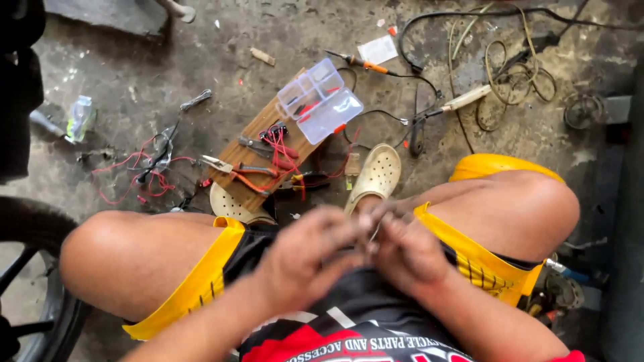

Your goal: Soldering and connecting electrical wires to components mounted on a wooden board

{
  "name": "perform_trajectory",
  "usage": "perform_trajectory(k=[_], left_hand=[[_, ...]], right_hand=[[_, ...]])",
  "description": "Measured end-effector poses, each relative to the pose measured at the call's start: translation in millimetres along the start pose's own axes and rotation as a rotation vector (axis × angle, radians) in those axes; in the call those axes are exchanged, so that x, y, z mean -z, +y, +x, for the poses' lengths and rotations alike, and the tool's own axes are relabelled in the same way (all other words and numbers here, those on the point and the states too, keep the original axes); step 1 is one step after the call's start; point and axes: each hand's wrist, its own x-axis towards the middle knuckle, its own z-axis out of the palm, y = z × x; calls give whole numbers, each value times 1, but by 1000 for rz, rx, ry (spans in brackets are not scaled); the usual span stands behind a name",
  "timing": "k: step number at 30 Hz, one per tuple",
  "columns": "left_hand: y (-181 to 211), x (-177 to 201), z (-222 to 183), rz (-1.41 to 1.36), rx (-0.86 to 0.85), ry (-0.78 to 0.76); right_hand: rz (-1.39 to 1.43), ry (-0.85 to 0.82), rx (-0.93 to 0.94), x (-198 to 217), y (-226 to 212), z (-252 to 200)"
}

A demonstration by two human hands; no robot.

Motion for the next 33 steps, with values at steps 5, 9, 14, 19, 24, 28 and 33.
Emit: perform_trajectory(k=[5, 9, 14, 19, 24, 28, 33], left_hand=[[-3, -27, -34, -237, 85, 236], [-11, -18, -38, -155, 33, 229], [-2, 30, -51, 6, 235, 293], [37, 105, -22, 644, 202, 195], [57, 85, -64, 364, 627, 757], [39, 75, -83, 366, 553, 571], [29, 52, -87, 297, 574, 835]], right_hand=[[-15, 34, -125, -4, 35, -15], [-156, 47, -158, 9, 37, -14], [-1348, -55, -316, 95, 3, 90], [-2231, -72, -484, 235, 39, 233], [-2257, -134, -651, 238, 88, 296], [-2291, -167, -492, 254, 126, 295], [-2491, -461, -578, 248, 101, 280]])
